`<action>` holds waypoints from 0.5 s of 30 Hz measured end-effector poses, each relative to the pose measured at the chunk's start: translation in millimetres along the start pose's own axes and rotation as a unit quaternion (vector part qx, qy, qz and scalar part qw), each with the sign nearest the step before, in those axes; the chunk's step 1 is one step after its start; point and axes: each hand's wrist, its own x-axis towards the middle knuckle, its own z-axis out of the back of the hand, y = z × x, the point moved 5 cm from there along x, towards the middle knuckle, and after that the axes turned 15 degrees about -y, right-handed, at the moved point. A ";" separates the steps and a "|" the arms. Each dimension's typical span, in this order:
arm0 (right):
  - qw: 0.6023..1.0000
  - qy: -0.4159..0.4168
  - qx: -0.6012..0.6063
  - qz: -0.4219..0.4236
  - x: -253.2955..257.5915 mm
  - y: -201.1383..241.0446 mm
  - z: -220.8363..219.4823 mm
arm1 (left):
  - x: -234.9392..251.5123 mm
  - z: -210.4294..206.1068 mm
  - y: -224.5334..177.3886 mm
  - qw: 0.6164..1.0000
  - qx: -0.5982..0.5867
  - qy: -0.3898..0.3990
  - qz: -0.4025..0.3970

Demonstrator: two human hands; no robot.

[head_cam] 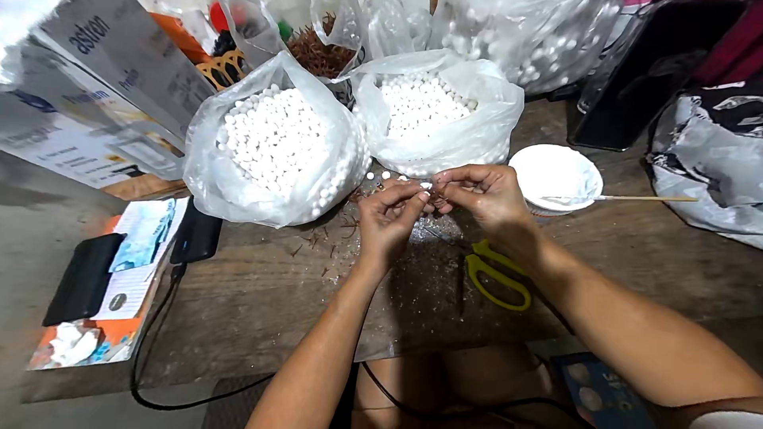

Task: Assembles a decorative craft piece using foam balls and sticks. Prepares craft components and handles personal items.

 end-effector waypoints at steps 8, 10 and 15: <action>0.999 0.005 0.038 -0.028 -2.3 -4.5 -3.8 | -8.2 -0.3 -6.0 0.993 0.080 0.007 -0.083; 0.999 0.010 0.032 -0.025 -2.7 -4.2 -3.8 | -10.1 -1.8 -4.7 0.994 0.074 0.010 -0.079; 1.000 0.009 0.019 -0.002 -3.8 -5.8 -4.7 | -13.6 -3.6 -2.4 0.998 0.042 0.015 -0.053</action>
